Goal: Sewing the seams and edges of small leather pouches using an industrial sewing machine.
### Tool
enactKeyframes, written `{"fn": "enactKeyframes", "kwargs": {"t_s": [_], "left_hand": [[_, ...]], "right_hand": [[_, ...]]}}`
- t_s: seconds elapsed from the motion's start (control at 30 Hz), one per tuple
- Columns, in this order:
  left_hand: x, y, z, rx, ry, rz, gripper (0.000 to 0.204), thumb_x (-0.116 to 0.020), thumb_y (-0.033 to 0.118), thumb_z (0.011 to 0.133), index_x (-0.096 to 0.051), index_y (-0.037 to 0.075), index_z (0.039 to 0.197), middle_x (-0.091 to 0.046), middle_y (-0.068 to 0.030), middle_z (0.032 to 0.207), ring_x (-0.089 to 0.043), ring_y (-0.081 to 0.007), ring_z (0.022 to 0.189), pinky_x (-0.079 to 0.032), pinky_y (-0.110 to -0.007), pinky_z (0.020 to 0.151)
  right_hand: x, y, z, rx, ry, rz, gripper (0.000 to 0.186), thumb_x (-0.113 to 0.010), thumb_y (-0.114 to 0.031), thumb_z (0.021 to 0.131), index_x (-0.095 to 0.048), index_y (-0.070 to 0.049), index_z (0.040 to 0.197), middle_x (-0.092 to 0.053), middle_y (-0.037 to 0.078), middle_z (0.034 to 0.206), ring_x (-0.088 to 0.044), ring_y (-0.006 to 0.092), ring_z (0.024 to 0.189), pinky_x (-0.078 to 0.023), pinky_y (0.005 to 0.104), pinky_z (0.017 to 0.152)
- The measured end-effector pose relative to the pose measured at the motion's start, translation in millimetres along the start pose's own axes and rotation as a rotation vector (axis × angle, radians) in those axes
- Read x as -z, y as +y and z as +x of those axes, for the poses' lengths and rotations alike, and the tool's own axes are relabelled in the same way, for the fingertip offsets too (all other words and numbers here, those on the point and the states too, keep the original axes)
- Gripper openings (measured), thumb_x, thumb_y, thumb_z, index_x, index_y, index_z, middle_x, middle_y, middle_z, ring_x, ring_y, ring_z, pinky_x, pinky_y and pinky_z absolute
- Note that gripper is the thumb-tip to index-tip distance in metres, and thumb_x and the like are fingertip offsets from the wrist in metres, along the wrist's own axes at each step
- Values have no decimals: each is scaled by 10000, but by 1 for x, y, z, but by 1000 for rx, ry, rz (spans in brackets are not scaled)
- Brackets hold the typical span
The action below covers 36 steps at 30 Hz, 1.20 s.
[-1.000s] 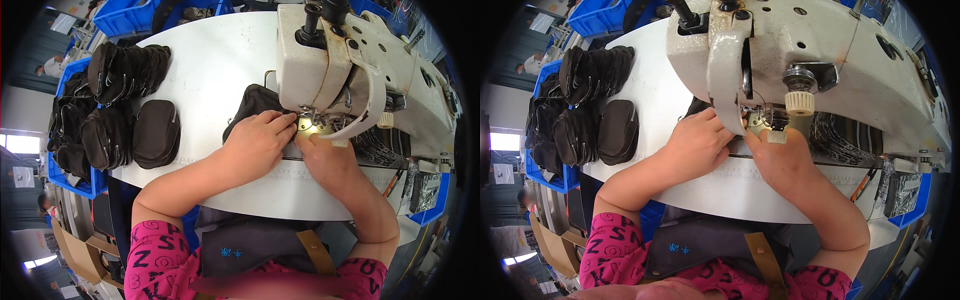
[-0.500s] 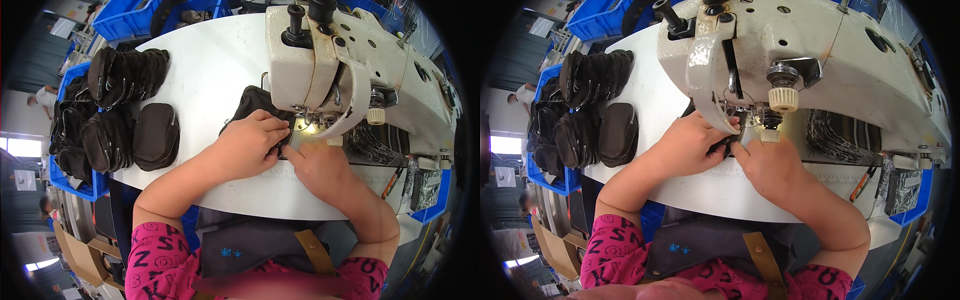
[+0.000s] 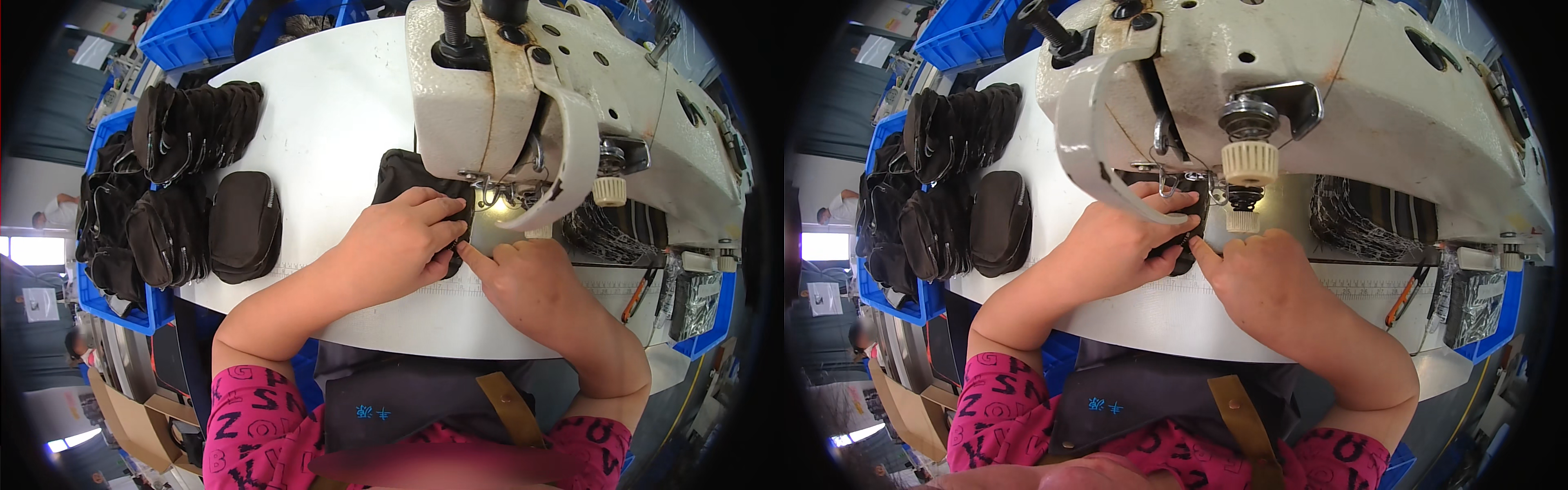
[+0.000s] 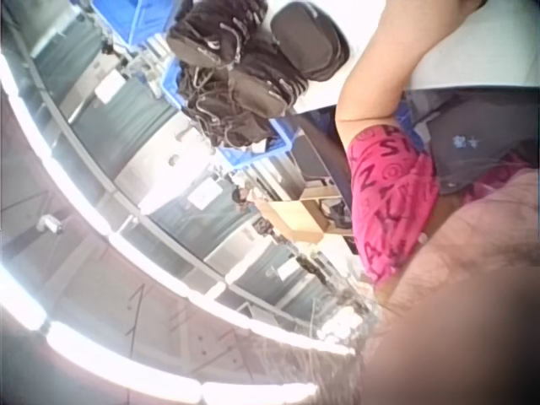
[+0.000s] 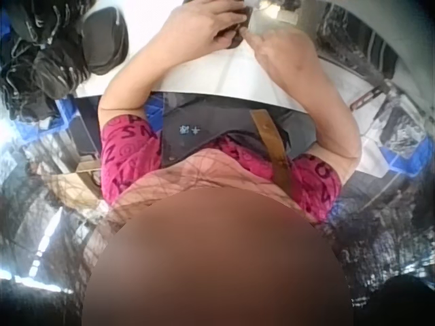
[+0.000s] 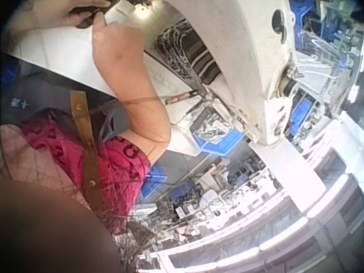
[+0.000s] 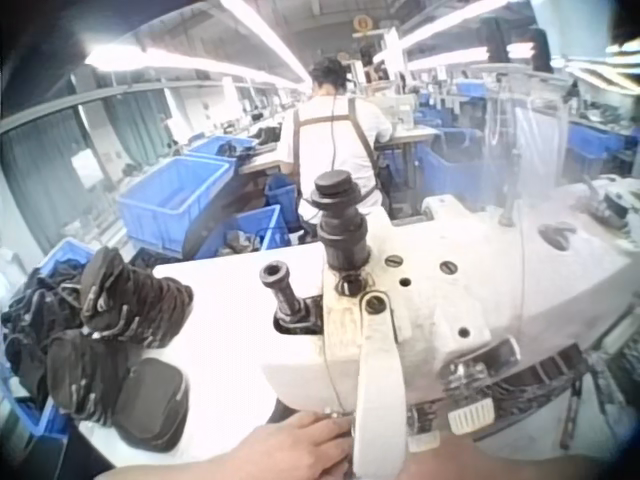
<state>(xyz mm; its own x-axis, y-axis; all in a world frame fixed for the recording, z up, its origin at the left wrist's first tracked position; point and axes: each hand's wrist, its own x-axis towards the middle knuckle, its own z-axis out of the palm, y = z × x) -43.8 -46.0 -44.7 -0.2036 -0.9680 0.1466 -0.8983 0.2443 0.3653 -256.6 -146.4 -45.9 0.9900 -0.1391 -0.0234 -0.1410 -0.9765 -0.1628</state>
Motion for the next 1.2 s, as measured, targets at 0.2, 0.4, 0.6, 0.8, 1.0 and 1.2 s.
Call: {"fn": "enactKeyframes", "kwargs": {"t_s": [0.2,0.4,0.6,0.8,1.0,1.2], "left_hand": [[-7,8,-4,-43,58,83,423,-773,156,790,-734,48,1197,-689,-125,1318,-665,-334,1166,-595,-394,894],[-10,11,-8,-62,77,137,403,-775,166,788,-738,51,1173,-700,-75,1265,-671,-274,1122,-602,-347,847],[-7,6,-4,-21,22,75,380,-745,188,817,-733,24,1160,-687,-101,1241,-645,-284,1157,-598,-349,873],[-5,-4,5,19,7,87,430,-734,220,829,-733,5,1202,-678,-135,1336,-631,-289,1223,-590,-363,944],[0,-10,11,89,-14,42,489,-749,225,806,-712,34,1255,-675,-105,1334,-610,-276,1251,-576,-368,971],[10,-26,6,-45,-2,-130,481,-750,136,777,-620,83,1237,-681,-96,1235,-601,-300,1237,-569,-390,950]], "right_hand": [[-1,2,0,8,28,13,472,-659,-95,820,-699,-43,1287,-671,41,741,-676,213,668,-478,366,588],[-1,-1,0,2,134,-22,368,-676,-86,775,-772,-107,1130,-562,29,651,-616,214,595,-479,385,513],[-5,2,0,-3,92,-56,440,-681,-121,824,-728,-86,1261,-643,28,717,-663,206,653,-492,368,580],[-9,6,5,-45,133,-43,431,-677,-124,831,-742,-101,1256,-627,30,708,-658,218,652,-504,374,579],[-14,11,7,-48,213,-51,432,-707,-107,797,-752,-86,1226,-636,45,732,-664,236,670,-518,388,593],[-13,11,9,-33,274,-54,420,-719,-102,781,-750,-67,1198,-649,39,749,-665,229,677,-515,377,593]]}}
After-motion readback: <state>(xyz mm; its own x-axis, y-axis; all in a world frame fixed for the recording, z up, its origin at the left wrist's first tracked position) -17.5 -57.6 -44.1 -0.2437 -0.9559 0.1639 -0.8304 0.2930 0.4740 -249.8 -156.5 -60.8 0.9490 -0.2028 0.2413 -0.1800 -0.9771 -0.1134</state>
